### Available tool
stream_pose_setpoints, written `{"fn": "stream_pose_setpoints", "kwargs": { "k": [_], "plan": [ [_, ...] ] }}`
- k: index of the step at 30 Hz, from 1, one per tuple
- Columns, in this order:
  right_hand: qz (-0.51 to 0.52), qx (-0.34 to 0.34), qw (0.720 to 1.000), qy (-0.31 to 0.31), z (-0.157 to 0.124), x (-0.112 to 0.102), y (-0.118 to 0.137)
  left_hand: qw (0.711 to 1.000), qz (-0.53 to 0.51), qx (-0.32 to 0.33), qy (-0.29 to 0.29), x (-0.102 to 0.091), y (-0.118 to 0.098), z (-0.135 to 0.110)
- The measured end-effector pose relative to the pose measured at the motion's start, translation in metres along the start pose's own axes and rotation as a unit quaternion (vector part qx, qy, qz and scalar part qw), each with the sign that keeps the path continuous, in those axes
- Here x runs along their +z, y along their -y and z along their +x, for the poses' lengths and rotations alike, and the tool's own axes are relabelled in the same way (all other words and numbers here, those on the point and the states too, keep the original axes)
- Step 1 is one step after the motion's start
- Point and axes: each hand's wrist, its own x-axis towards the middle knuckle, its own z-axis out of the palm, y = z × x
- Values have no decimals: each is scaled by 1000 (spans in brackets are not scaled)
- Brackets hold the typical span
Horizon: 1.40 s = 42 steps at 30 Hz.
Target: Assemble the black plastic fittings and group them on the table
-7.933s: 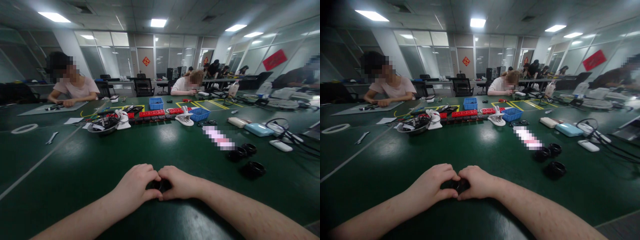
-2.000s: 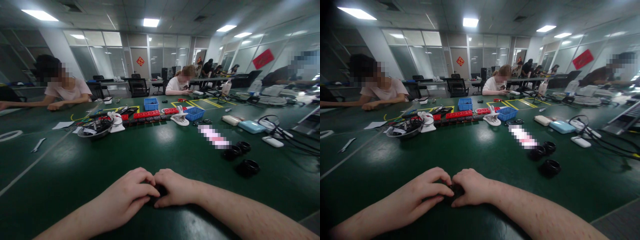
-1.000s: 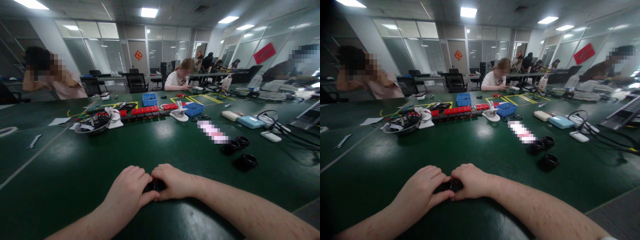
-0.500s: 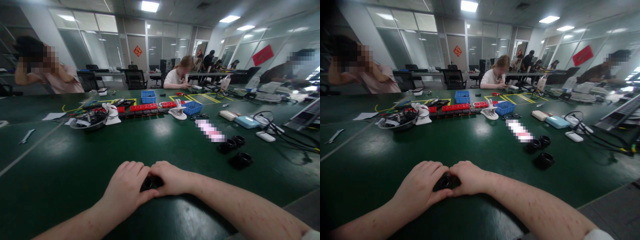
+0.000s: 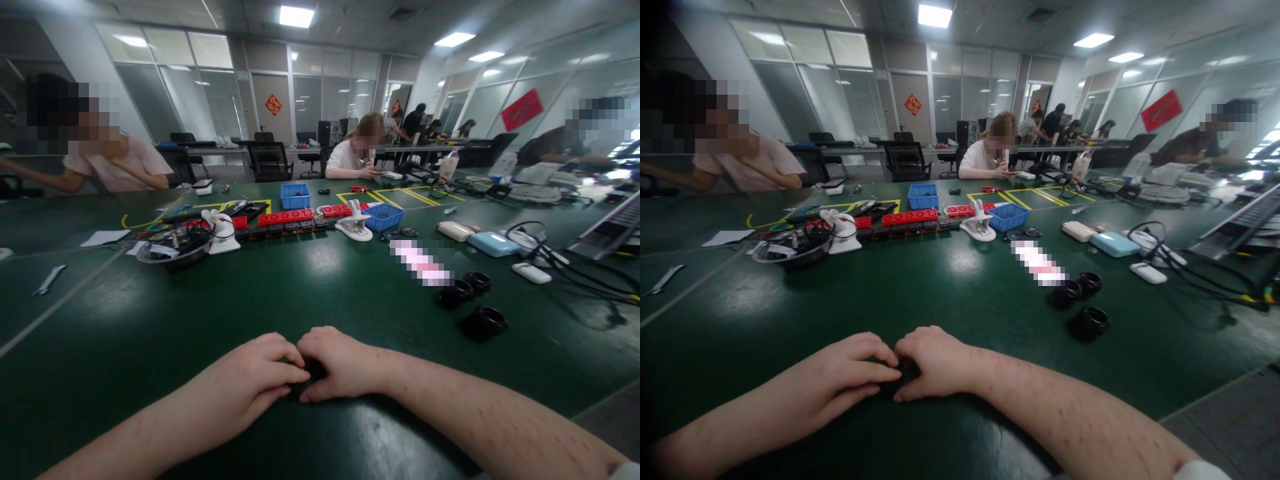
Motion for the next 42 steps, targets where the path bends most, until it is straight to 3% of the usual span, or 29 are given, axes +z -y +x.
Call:
{"fn": "stream_pose_setpoints", "kwargs": {
  "k": [11,21,29,36,42],
  "plan": [
    [-13,-3,1000,6,0,0,0,994,89,-56,-41,14,-5,3],
    [-23,-10,1000,-10,-1,2,-1,983,151,-49,-92,23,2,6],
    [-20,-2,1000,-7,-2,1,2,967,214,-80,-115,27,-8,10],
    [-13,0,1000,-11,-1,3,1,963,188,-63,-184,38,3,12],
    [22,2,1000,-15,-2,0,2,976,107,-22,-189,45,18,5]
  ]
}}
